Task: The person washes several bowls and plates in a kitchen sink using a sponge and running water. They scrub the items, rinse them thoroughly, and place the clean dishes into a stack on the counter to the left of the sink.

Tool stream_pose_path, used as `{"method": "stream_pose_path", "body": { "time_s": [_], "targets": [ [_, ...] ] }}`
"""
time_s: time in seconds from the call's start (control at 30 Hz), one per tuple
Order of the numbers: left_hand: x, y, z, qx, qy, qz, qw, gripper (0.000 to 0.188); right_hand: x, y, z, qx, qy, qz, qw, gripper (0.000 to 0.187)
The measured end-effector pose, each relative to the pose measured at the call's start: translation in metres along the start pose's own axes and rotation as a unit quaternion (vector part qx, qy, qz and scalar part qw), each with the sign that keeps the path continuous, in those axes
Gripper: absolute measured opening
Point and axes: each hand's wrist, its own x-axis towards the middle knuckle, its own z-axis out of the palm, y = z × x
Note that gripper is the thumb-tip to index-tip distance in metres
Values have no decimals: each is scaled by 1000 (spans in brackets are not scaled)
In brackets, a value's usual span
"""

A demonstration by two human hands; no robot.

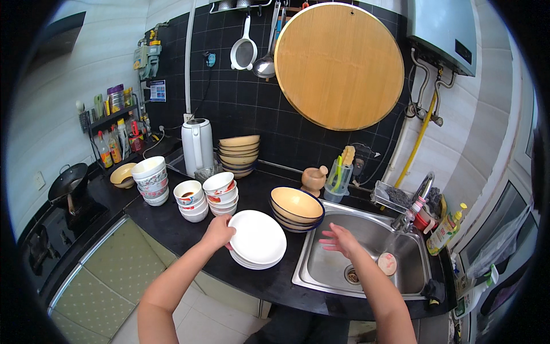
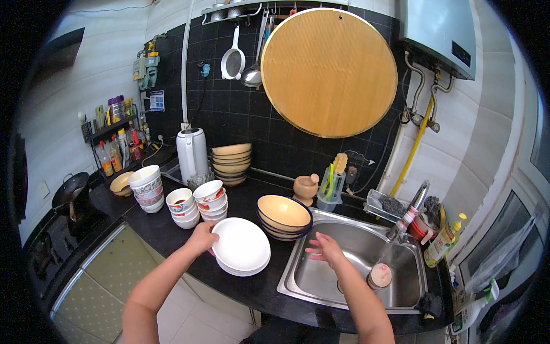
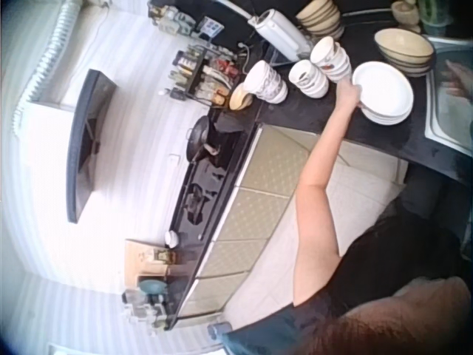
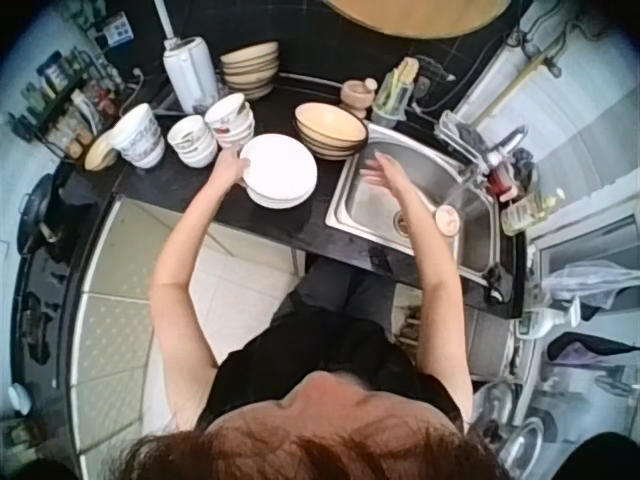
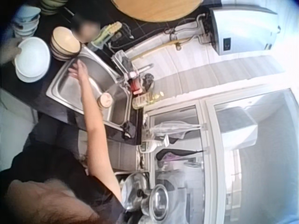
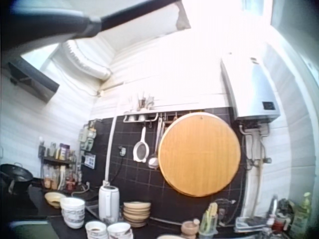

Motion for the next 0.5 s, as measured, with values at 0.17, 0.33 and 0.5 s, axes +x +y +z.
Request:
{"method": "stream_pose_path", "body": {
  "time_s": [0.17,0.33,0.5],
  "targets": [
    [2,1,6,75,32,30,996,20,13,-11,24,34,-15,35,999,77],
    [18,-22,5,213,72,111,968,20,25,-23,45,49,-41,67,996,86],
    [14,-23,9,202,101,126,966,24,44,-20,54,54,-19,59,997,70]
  ]
}}
